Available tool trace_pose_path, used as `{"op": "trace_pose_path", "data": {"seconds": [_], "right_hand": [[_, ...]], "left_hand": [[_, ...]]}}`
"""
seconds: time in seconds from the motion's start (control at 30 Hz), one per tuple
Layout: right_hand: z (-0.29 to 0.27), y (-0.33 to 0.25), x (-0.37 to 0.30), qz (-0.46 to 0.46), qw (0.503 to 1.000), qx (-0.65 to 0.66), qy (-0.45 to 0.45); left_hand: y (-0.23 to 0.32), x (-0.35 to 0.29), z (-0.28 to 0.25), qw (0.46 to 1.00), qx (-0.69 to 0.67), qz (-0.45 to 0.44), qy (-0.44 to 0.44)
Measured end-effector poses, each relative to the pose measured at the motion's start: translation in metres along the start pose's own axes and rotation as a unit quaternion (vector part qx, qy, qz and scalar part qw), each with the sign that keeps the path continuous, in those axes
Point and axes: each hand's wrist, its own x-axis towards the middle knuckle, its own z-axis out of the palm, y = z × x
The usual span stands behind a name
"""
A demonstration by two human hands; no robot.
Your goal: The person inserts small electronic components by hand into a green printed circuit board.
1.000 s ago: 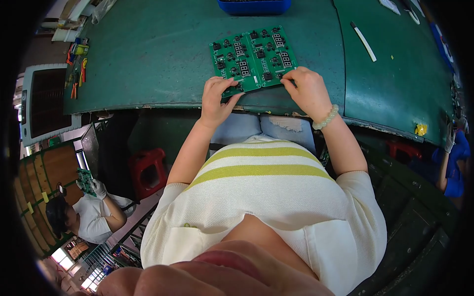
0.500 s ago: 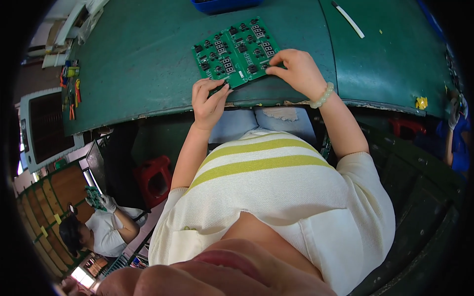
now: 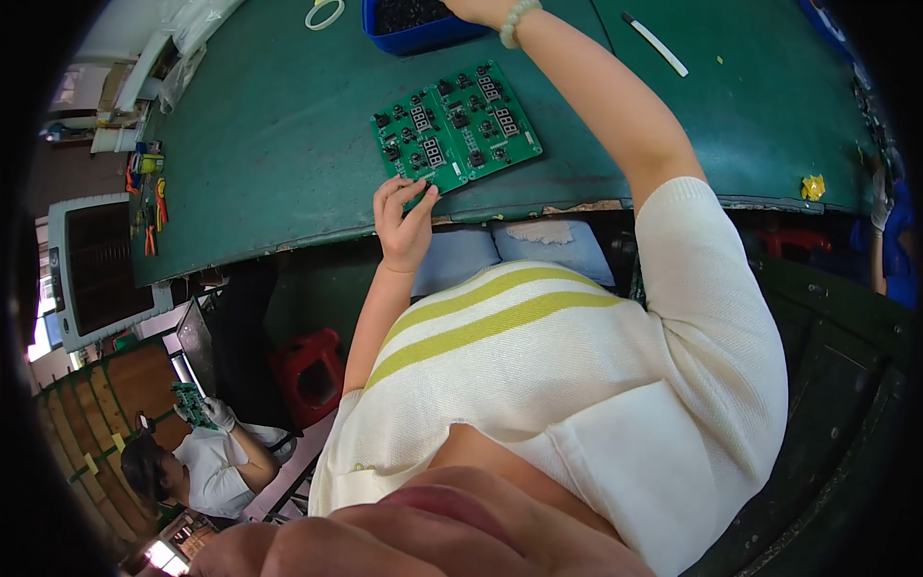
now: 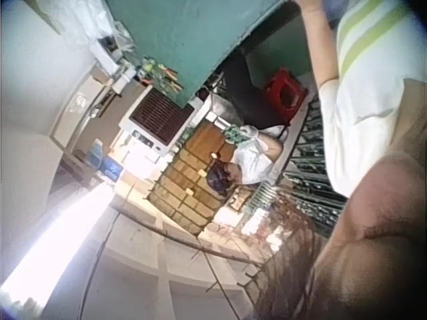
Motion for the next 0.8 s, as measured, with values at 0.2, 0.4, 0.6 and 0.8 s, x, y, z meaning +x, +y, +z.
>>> {"op": "trace_pose_path", "data": {"seconds": [0.2, 0.4, 0.6, 0.8], "right_hand": [[-0.033, 0.005, -0.053, 0.037, 0.998, 0.022, 0.055], [-0.046, -0.023, -0.108, 0.435, 0.88, 0.062, -0.179], [-0.026, -0.003, -0.121, 0.374, 0.892, 0.145, -0.208], [-0.013, -0.009, -0.125, 0.366, 0.887, 0.206, -0.19]], "left_hand": [[-0.002, -0.005, -0.005, 1.0, -0.014, -0.01, 0.023], [-0.002, 0.0, -0.018, 0.975, -0.047, -0.217, 0.001], [-0.037, 0.038, -0.024, 0.66, -0.366, -0.656, -0.002], [-0.04, 0.024, -0.008, 0.756, -0.287, -0.589, 0.001]]}}
